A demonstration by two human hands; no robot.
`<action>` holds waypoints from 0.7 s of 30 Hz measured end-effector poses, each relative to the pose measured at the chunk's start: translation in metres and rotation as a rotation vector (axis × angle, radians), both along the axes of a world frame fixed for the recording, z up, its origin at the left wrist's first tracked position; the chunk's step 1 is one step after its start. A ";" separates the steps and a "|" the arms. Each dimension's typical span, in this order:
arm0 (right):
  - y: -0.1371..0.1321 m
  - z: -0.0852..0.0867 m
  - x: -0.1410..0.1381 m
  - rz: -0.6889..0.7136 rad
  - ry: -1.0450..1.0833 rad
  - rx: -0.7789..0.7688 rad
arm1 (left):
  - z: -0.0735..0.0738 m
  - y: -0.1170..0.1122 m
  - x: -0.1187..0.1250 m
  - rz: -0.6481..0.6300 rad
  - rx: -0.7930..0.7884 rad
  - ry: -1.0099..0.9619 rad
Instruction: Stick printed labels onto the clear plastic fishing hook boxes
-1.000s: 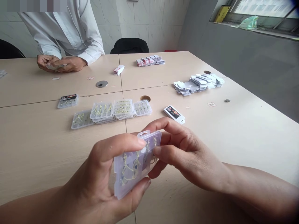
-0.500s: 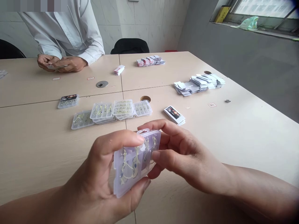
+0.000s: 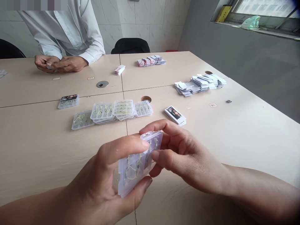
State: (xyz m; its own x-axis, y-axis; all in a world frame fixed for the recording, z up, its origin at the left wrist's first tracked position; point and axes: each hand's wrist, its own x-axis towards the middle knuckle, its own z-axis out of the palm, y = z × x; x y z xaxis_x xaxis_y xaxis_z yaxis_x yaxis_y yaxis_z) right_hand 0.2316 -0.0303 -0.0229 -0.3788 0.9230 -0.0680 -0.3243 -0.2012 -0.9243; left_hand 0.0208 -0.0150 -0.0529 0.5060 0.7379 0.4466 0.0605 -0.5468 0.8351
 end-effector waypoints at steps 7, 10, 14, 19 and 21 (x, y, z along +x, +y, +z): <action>-0.001 -0.001 0.000 -0.003 0.003 0.020 | 0.000 0.003 0.000 0.024 0.091 0.065; 0.001 -0.001 0.000 -0.008 -0.014 0.028 | -0.001 0.001 0.000 0.025 0.075 0.065; 0.002 0.000 -0.001 -0.011 -0.037 0.026 | -0.001 0.000 -0.001 0.001 0.049 0.077; 0.002 0.000 -0.001 -0.015 -0.016 0.000 | 0.001 0.003 0.000 0.018 0.070 0.128; 0.002 0.000 -0.002 -0.017 -0.007 -0.005 | 0.002 0.004 0.002 0.025 0.083 0.129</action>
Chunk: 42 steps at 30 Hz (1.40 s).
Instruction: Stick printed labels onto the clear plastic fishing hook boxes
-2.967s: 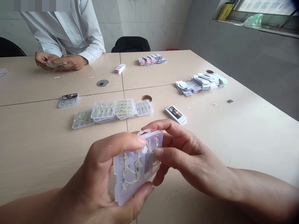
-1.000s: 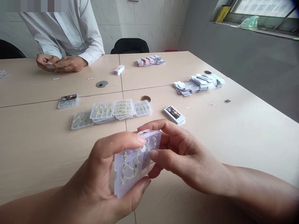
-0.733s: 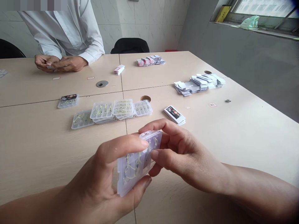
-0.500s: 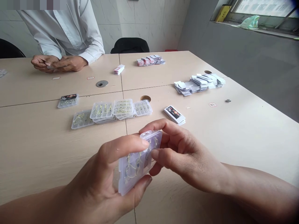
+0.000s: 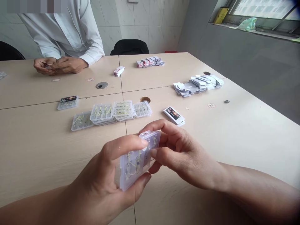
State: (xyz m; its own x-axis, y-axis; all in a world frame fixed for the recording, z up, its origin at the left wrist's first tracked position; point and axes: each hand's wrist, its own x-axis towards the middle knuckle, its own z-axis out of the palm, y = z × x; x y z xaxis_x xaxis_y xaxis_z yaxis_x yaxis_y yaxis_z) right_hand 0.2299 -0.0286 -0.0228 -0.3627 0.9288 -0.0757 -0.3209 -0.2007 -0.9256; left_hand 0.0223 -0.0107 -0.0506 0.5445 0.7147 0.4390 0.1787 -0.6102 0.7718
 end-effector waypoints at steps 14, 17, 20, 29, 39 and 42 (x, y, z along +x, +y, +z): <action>0.003 0.001 0.005 0.010 0.038 -0.050 | 0.014 0.008 0.003 -0.113 -0.230 -0.137; 0.004 0.003 0.008 -0.026 0.118 -0.068 | 0.024 0.013 0.000 -0.110 -0.334 -0.131; 0.006 0.003 0.010 -0.132 0.095 -0.072 | 0.031 0.018 -0.005 -0.114 -0.446 -0.159; 0.016 0.001 0.013 -0.224 -0.052 0.076 | 0.035 0.018 -0.009 -0.150 -0.464 -0.119; 0.026 0.030 0.050 -0.552 -0.253 0.340 | 0.022 0.024 -0.015 -0.314 -0.338 -0.059; 0.030 0.036 0.064 -0.705 -0.355 0.416 | 0.017 0.028 -0.018 -0.280 -0.429 -0.102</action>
State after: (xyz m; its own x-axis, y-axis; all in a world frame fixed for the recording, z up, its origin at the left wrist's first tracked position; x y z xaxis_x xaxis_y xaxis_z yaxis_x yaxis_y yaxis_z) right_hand 0.2944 0.0013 0.0133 0.2842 0.9045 0.3179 0.0762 0.3093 -0.9479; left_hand 0.0047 0.0169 -0.0335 0.7103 0.6750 0.1998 -0.0354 -0.2493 0.9678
